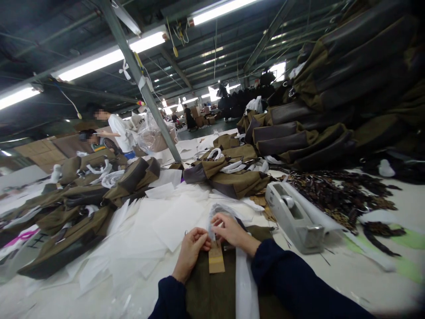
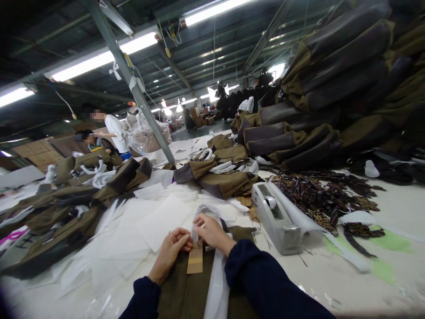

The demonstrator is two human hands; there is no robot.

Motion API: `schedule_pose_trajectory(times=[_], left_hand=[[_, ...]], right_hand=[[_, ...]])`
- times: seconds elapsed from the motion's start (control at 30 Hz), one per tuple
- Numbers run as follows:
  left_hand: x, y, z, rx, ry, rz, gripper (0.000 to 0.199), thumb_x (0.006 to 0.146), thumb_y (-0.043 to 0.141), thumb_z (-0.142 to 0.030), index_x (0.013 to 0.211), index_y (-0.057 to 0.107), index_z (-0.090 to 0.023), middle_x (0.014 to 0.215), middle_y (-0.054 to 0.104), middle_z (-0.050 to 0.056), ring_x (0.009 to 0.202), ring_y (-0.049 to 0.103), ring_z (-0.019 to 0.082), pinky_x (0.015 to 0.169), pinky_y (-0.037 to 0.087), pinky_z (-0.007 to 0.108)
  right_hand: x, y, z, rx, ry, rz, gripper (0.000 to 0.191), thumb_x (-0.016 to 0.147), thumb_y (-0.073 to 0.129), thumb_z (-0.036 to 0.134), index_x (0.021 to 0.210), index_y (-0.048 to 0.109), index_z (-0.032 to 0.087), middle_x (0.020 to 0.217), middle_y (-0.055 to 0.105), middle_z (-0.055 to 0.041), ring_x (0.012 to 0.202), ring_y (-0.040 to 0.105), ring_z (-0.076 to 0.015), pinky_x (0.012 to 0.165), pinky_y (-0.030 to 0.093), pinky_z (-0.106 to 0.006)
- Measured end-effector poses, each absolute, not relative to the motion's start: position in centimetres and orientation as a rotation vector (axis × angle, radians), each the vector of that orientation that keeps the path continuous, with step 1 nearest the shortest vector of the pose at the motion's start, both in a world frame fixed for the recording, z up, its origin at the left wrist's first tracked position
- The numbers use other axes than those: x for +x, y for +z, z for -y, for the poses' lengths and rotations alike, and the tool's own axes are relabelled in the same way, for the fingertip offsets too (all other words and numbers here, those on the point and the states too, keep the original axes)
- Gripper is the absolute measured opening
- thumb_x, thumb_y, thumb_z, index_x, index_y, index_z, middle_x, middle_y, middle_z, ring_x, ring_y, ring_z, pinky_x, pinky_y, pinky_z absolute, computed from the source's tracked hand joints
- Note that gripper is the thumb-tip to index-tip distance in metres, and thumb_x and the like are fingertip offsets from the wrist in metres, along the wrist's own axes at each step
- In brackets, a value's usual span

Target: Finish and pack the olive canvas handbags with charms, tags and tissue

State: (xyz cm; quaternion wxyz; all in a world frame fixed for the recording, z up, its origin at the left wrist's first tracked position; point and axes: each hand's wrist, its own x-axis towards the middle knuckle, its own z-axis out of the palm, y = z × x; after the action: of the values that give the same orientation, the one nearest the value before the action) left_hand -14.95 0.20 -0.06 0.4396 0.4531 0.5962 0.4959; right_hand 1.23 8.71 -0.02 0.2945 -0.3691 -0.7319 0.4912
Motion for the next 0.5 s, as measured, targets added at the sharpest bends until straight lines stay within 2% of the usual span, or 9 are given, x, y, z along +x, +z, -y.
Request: schedule_pose_trajectory(times=[0.07, 0.1, 0.2, 0.27, 0.37, 0.5], left_hand=[[-15.5, 0.6, 0.3, 1.126, 1.298, -1.531, 0.037, 0.079, 0.066, -0.049, 0.093, 0.061, -0.016, 0.083, 0.071, 0.005, 0.07, 0.067, 0.016, 0.066, 0.055, 0.027], [-15.9, 1.0, 0.6, 1.123, 1.337, -1.57, 0.038, 0.08, 0.065, -0.05, 0.096, 0.06, -0.017, 0.088, 0.07, 0.006, 0.076, 0.067, 0.017, 0.069, 0.055, 0.029], [-17.0, 1.5, 1.9, 1.105, 1.445, -1.722, 0.045, 0.073, 0.07, -0.052, 0.1, 0.06, -0.018, 0.101, 0.068, 0.009, 0.096, 0.066, 0.024, 0.083, 0.053, 0.035], [-17.6, 1.1, 3.1, 1.084, 1.462, -1.834, 0.054, 0.065, 0.076, -0.053, 0.102, 0.061, -0.017, 0.111, 0.066, 0.012, 0.107, 0.063, 0.031, 0.087, 0.052, 0.04], [-18.1, -0.2, 4.8, 1.031, 1.361, -1.819, 0.063, 0.063, 0.078, -0.054, 0.109, 0.06, -0.015, 0.114, 0.067, 0.016, 0.1, 0.067, 0.031, 0.083, 0.053, 0.042], [-18.3, -1.5, 5.5, 0.899, 1.324, -1.618, 0.064, 0.062, 0.081, -0.05, 0.11, 0.059, -0.014, 0.096, 0.075, 0.012, 0.088, 0.072, 0.028, 0.078, 0.055, 0.037]], right_hand=[[3.7, 1.8, -9.5, -0.997, 1.153, 1.992, 0.017, 0.085, 0.057, 0.023, 0.101, 0.06, 0.021, 0.094, 0.065, -0.0017, 0.075, 0.062, -0.0138, 0.061, 0.047, -0.022], [5.1, 2.7, -9.8, -1.018, 1.071, 2.02, 0.014, 0.085, 0.057, 0.024, 0.098, 0.06, 0.021, 0.094, 0.065, -0.0018, 0.079, 0.061, -0.0149, 0.065, 0.046, -0.024], [9.5, 4.2, -10.4, -1.117, 0.853, 2.132, 0.004, 0.082, 0.059, 0.023, 0.084, 0.062, 0.02, 0.081, 0.064, -0.002, 0.077, 0.058, -0.018, 0.069, 0.041, -0.028], [11.8, 4.4, -10.1, -1.179, 0.75, 2.205, 0.005, 0.081, 0.06, 0.022, 0.078, 0.061, 0.019, 0.074, 0.062, -0.0021, 0.072, 0.056, -0.019, 0.067, 0.038, -0.029], [13.6, 3.7, -8.8, -1.245, 0.615, 2.295, 0.008, 0.082, 0.062, 0.026, 0.079, 0.061, 0.019, 0.079, 0.064, -0.0054, 0.078, 0.057, -0.0233, 0.069, 0.038, -0.032], [14.3, 1.9, -7.5, -1.413, 0.408, 2.399, 0.022, 0.083, 0.065, 0.032, 0.099, 0.063, 0.017, 0.102, 0.065, -0.0134, 0.098, 0.057, -0.0316, 0.079, 0.042, -0.039]])
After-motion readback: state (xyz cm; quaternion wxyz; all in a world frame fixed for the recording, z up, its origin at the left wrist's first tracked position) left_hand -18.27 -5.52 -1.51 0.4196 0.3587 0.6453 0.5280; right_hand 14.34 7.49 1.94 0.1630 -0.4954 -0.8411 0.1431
